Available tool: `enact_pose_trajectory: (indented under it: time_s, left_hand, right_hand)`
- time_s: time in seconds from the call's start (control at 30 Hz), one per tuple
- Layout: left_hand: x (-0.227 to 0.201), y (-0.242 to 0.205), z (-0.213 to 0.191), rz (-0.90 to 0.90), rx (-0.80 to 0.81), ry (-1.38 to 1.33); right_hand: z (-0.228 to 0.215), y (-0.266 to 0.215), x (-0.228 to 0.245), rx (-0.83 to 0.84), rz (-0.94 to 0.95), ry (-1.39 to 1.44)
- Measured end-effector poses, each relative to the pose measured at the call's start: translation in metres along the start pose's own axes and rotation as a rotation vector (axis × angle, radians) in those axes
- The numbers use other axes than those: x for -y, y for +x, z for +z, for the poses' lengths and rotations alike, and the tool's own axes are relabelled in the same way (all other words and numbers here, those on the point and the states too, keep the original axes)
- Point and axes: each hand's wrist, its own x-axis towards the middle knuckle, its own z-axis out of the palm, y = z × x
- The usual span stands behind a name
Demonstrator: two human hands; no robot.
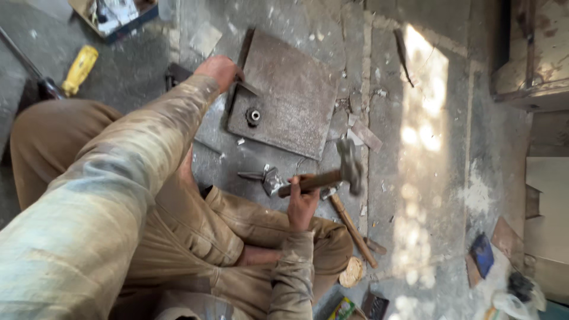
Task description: The person sits on the floor and repeatedly hammers small metal pieces on a metal plate using a hammer and a chisel. The person adjusts the metal pieces and tools between strikes.
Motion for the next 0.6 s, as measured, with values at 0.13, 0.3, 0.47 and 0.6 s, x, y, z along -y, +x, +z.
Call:
enact_pose_trajectory:
  time_s: [0.13,0.3,0.47,0.6]
  left_hand:
    - [0.002,0.02,0.038,-0.393,0.287,-0.25]
    - [0.003,0.055,0.048,-0.513,0.297,-0.238]
    - [0.02,0.057,0.029,-0.335,0.551,-0.234]
    - [0.009,0.051,0.033,-0.561,0.438,-0.366]
  right_hand:
    - [0.03,-0.007,0.036,0.052,0.141,-0.004]
    - [0.066,0.007,0.057,0.087,0.197,-0.141]
    - [0.083,0.018,0.05,0.115,0.21,-0.084]
    - [0.087,0.022,0.046,0.131,0.212,-0.187]
